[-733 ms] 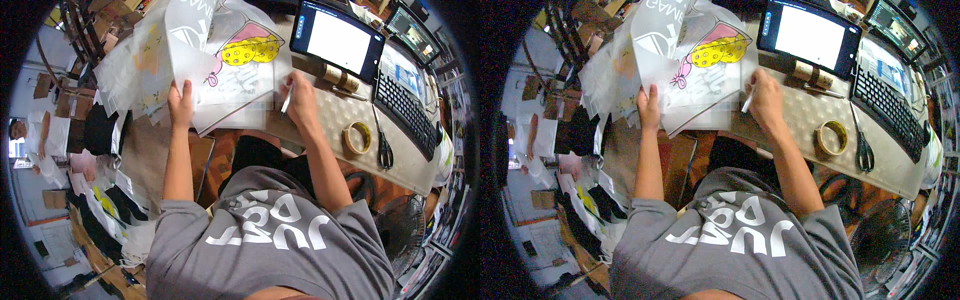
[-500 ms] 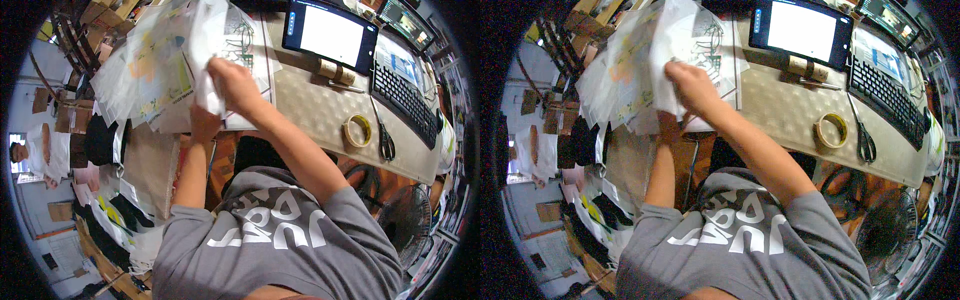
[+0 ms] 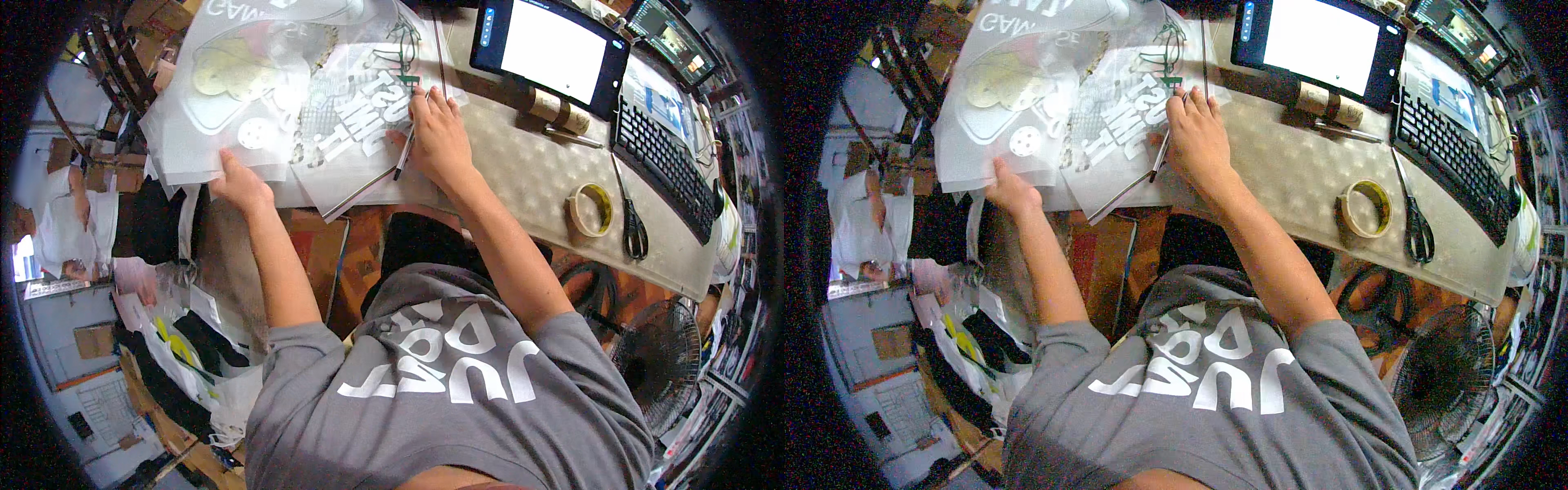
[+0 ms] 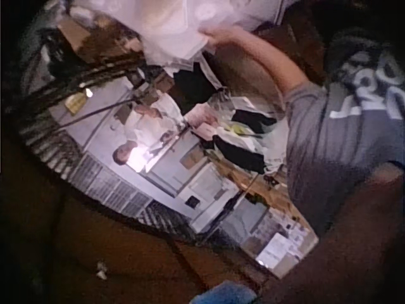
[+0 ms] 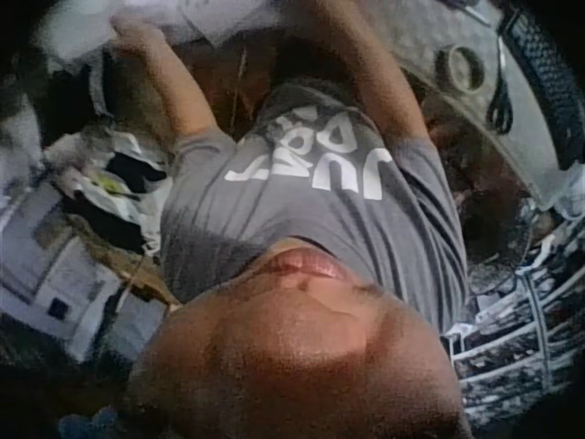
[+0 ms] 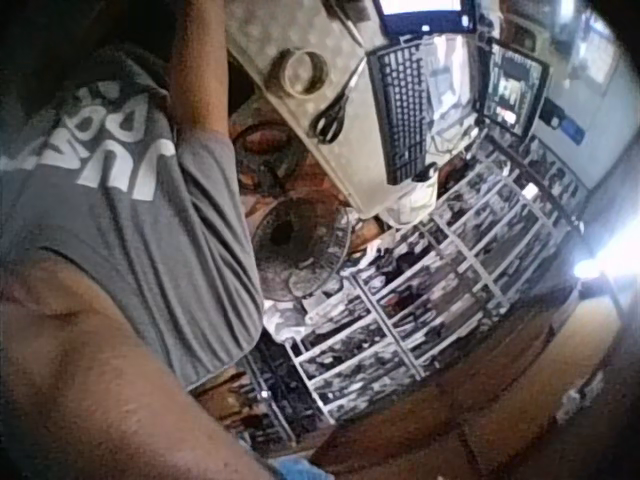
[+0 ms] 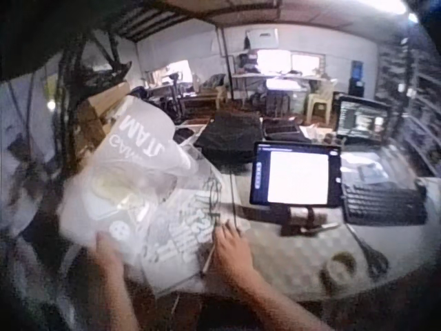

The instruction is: The person labels white and black clothing items at a desk. They use a pen to write on small tags, attach the tags to the garments, and handle various plastic packaging sheets and cardboard pieces on the cluttered workspace.

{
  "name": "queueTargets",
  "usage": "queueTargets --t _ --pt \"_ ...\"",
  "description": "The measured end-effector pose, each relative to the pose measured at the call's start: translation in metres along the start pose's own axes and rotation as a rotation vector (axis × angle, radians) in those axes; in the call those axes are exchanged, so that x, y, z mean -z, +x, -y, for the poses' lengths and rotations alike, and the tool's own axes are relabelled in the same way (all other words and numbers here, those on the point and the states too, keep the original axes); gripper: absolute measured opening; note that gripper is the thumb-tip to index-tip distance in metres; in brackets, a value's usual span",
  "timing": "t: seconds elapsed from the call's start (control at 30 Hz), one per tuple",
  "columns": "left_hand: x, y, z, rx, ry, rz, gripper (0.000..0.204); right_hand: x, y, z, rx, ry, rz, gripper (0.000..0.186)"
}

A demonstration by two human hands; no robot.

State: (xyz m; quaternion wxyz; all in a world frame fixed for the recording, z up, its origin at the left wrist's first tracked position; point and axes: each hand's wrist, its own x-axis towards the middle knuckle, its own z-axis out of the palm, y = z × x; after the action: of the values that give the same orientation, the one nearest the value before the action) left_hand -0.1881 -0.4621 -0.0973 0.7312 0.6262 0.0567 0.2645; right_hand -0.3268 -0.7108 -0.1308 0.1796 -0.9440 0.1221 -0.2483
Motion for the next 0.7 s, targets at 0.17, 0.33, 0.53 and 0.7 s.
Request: queueTargets --t 0.17,0.33,0.53,0.7 --pt "0.011 0.017 -0.011 -0.111 -0.045 0.03 0.031 -0.008 0.0 -0.007 0.025 -0.007 0.011 0.047" --pt "0.009 0.012 -0.014 -0.124 -0.032 0.006 0.033 -0.005 0.0 -0.007 0.018 0.008 0.056 0.065" --pt "0.011 0.019 -0.012 -0.096 -0.02 0.037 0.035 0.005 0.0 -0.005 0.034 0.029 0.122 0.062" --pt "0.015 0.014 -0.021 -0.289 0.266 0.14 0.029 0.003 -0.002 -0.007 0.06 0.153 0.023 0.045"
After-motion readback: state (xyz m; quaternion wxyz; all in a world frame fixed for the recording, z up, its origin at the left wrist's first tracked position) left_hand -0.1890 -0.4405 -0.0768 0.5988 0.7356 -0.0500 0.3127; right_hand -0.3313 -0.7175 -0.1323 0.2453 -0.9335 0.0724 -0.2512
